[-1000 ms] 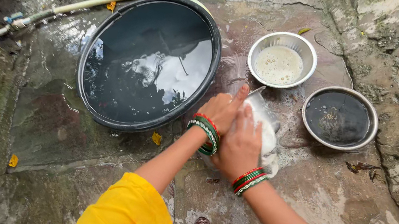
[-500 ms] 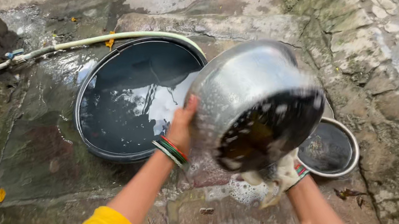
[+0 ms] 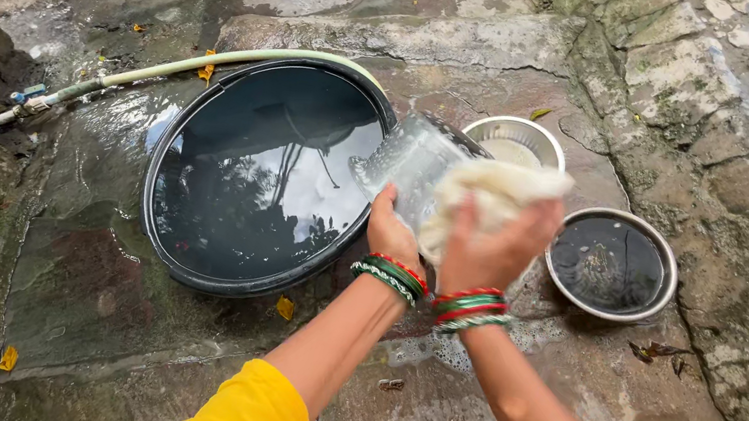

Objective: The person washes several metal bowls and a pot by hand using a cloth and soapy water in a basin.

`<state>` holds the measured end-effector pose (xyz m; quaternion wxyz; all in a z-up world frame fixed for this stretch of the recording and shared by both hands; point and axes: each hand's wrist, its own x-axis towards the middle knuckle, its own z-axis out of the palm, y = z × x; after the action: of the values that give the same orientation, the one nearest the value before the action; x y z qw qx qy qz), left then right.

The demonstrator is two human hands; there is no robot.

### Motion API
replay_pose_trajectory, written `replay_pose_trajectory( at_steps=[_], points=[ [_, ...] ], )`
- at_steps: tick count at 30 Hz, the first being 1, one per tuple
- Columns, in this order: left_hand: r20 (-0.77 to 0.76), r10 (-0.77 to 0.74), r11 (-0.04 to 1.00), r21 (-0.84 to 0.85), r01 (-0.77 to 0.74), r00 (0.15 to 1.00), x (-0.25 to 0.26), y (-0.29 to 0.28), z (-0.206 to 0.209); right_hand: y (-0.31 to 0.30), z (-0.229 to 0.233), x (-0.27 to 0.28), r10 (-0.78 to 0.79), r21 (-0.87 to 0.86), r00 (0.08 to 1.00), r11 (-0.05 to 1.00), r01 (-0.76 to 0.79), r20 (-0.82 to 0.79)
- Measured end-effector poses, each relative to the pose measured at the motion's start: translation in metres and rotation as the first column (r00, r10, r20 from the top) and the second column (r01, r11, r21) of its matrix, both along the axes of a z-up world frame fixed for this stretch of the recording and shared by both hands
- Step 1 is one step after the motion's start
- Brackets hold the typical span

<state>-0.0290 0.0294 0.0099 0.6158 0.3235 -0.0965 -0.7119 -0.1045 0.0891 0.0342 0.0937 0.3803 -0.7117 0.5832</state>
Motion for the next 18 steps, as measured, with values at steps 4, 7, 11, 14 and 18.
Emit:
replay_pose_trajectory(
  at_steps=[4,7,11,14,18],
  points=[
    [-0.076,-0.054,0.997,0.043,0.058,0.996,0.005,-0.009,-0.009,0.010,0.039,0.007,0.173,0.169,0.955,0.976,-0.134,-0.241],
    [-0.065,-0.109,0.991,0.067,0.114,0.992,0.023,-0.013,0.000,0.018,0.020,-0.015,0.293,0.164,0.888,0.955,-0.249,-0.354],
    [-0.047,-0.167,0.960,0.222,0.173,0.985,0.052,-0.017,0.001,0.023,-0.042,-0.065,0.352,-0.271,0.860,0.926,-0.262,0.369],
    [0.058,-0.297,0.922,0.277,0.271,0.953,0.073,-0.019,-0.024,0.026,-0.067,-0.107,0.537,-0.256,0.693,0.842,-0.475,0.481],
    [0.339,-0.270,0.953,0.226,0.201,0.901,0.085,-0.024,-0.077,0.041,-0.065,-0.101,0.480,0.048,0.600,0.754,-0.655,0.640]
  ],
)
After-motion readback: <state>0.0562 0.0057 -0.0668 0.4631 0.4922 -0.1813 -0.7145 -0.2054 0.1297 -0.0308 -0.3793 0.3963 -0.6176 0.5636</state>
